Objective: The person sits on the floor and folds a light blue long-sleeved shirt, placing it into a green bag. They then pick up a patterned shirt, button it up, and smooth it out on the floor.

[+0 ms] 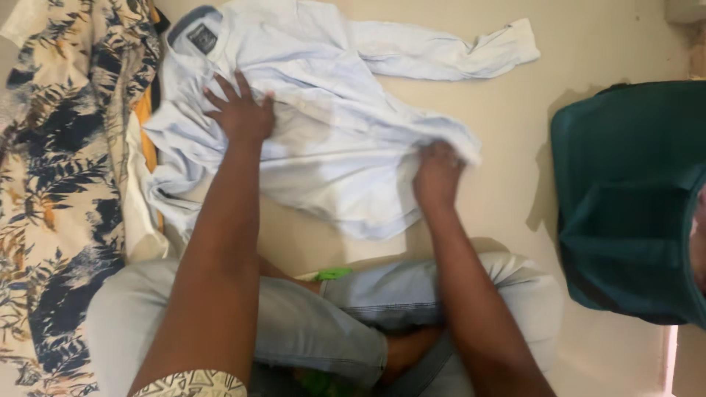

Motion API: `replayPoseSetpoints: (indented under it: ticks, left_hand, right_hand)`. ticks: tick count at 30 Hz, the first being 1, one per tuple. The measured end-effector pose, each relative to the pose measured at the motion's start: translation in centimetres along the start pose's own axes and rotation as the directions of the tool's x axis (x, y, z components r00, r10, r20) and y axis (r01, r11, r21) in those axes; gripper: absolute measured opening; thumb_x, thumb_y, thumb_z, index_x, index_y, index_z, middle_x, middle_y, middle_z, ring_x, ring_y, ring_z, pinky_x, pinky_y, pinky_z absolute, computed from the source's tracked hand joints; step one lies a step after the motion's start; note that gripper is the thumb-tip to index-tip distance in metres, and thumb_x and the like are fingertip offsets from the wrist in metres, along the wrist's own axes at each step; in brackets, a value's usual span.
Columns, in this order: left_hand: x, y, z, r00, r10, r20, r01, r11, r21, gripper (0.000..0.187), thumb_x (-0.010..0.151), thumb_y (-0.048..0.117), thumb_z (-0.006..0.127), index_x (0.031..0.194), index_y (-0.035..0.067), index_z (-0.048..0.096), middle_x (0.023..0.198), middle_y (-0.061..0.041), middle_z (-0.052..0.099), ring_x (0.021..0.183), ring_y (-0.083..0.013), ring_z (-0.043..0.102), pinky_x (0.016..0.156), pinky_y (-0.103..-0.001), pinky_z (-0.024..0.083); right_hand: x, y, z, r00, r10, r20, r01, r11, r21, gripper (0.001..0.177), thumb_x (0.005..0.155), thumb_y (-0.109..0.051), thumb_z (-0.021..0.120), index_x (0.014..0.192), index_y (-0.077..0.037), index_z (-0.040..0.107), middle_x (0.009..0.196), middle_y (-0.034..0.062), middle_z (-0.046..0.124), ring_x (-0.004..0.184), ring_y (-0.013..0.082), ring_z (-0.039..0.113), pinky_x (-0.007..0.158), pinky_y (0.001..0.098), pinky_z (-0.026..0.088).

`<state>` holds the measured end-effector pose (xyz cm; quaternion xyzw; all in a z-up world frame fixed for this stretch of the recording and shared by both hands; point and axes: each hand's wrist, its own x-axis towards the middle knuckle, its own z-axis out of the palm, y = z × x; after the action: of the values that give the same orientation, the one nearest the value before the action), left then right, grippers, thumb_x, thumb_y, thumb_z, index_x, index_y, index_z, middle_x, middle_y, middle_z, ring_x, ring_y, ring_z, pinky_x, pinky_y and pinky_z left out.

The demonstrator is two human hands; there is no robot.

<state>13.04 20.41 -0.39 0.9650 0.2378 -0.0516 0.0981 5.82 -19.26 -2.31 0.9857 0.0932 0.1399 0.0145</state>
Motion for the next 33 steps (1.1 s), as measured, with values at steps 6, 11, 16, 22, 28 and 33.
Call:
replayPoseSetpoints:
  ticks: [6,11,16,22,28,33]
  left_hand:
    - [-1.2,-1.4,1.6,0.952,0.214,0.22,-0.212,0.977,-0.032,0.095,0.095,0.069,0.057,0.157,0.0,0.038,0.151,-0.032,0.048,0.145,-0.0534,0.037,0.112,-0.063,0.039]
    - [-5.5,-7.7,-4.5,0.862,0.441,0.249,-0.407,0.896,-0.176,0.101,0.072,0.055,0.081,0.157,0.016,0.044,0.154,-0.021,0.052,0.142,-0.0442,0.051,0.118,-0.053,0.045]
    - [-15.9,-8.4,-7.1,0.865,0.193,0.463,-0.3,0.939,0.167,0.139,0.063,0.044,0.099,0.161,0.031,0.002,0.167,-0.013,0.009,0.145,-0.046,0.025,0.11,-0.062,0.032]
    - [-16.6,-7.2,-6.8,0.919,0.267,0.291,-0.324,0.931,0.168,0.101,0.078,0.044,0.082,0.162,0.032,0.028,0.15,-0.02,0.051,0.127,-0.0423,0.061,0.103,-0.051,0.052]
    - [-12.6,-7.8,-7.7,0.997,-0.041,-0.058,0.03,0.986,-0.167,0.051,0.099,0.036,0.055,0.148,0.02,0.056,0.126,-0.027,0.066,0.114,-0.0454,0.064,0.096,-0.055,0.051]
    - [-8.4,-13.7,-5.0,0.697,-0.02,-0.717,-0.308,0.894,-0.325,0.033,0.105,0.024,0.053,0.13,0.006,0.066,0.109,-0.022,0.074,0.094,-0.0446,0.071,0.079,-0.055,0.054]
  right_hand:
    - [-1.9,-2.9,-8.9,0.964,-0.184,0.194,0.028,0.792,0.61,0.035,0.09,-0.024,0.069,0.123,-0.012,0.067,0.13,0.0098,0.064,0.128,0.0315,0.054,0.103,0.0514,0.051]
    - [-5.0,-4.2,-10.5,0.829,-0.33,0.451,0.109,0.887,0.449,0.083,0.057,-0.029,0.09,0.131,-0.011,0.057,0.142,0.0143,0.05,0.129,0.0394,0.045,0.085,0.0574,0.048]
    - [-4.8,-2.4,-9.0,0.882,-0.222,0.416,0.076,0.937,0.34,0.028,0.087,-0.014,0.07,0.114,-0.013,0.063,0.121,0.0142,0.066,0.117,0.0359,0.062,0.094,0.0465,0.054]
    - [-4.6,-0.5,-13.3,0.982,-0.135,0.13,-0.005,0.673,0.74,0.028,0.09,-0.006,0.065,0.115,-0.004,0.053,0.102,0.0216,0.066,0.1,0.0419,0.065,0.086,0.0492,0.051]
    - [-4.7,2.7,-16.4,0.99,-0.107,0.095,0.048,0.875,0.482,0.037,0.077,0.0,0.065,0.113,-0.011,0.065,0.104,0.0183,0.067,0.101,0.0413,0.065,0.08,0.0505,0.051]
    - [-4.4,3.4,-13.9,0.997,0.042,-0.066,-0.01,0.907,0.421,0.039,0.084,0.001,0.06,0.121,-0.009,0.069,0.107,0.0168,0.07,0.101,0.0397,0.067,0.084,0.0508,0.053]
